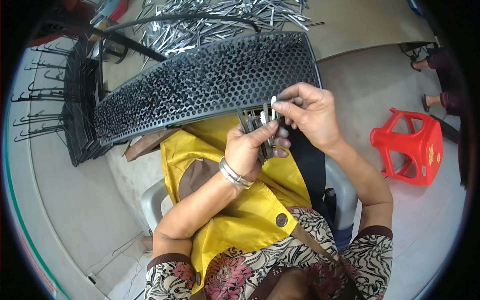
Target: Picking up thin metal pins and inserting them individually into a grid-like assembly tray.
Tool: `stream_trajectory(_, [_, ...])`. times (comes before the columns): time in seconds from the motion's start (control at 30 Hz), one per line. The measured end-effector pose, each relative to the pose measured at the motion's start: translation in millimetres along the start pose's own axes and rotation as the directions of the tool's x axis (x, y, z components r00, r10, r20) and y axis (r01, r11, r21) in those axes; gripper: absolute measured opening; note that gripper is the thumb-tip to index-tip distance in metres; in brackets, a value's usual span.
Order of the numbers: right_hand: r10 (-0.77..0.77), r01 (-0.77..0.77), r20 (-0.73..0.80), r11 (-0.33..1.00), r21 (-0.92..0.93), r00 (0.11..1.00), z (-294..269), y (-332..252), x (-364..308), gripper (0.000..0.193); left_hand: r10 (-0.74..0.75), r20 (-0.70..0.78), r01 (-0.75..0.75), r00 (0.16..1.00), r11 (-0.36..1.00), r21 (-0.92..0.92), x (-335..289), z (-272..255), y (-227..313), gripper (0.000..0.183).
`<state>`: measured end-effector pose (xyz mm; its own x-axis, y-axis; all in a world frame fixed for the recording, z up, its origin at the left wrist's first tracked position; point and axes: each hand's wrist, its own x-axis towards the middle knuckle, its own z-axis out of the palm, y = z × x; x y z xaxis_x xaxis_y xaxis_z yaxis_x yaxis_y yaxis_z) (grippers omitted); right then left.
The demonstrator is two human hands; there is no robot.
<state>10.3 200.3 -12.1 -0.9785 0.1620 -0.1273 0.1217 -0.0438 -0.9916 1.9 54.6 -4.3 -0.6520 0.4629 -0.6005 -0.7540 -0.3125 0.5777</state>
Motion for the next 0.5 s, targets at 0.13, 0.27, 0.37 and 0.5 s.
stream_trajectory(0.13, [-0.009, 0.012, -0.061, 0.998, 0.058, 0.998, -4.8, 0.9, -1.3, 0.007, -0.044, -0.049, 0.043, 0.998, 0.999, -0.015, 2.2, 2.4, 6.2, 0.015])
stream_trajectory(0.27, [-0.159, 0.159, -0.233, 0.987, -0.019, 0.960, -23.8, -8.8, 16.0, 0.005, -0.070, -0.090, 0.067, 0.994, 0.997, -0.032, 4.2, 3.1, 7.6, 0.015])
stream_trajectory(0.37, [-0.190, 0.176, -0.170, 0.980, -0.096, 0.967, -24.3, -16.8, 20.2, 0.008, -0.051, -0.078, 0.050, 0.996, 0.999, -0.008, 3.1, 5.5, 6.6, 0.014])
stream_trajectory(0.5, [-0.030, 0.031, 0.037, 0.999, -0.025, 0.999, -3.0, -1.8, -0.9, 0.012, -0.038, -0.033, 0.038, 0.999, 0.999, -0.006, 4.3, 6.1, 5.6, 0.014])
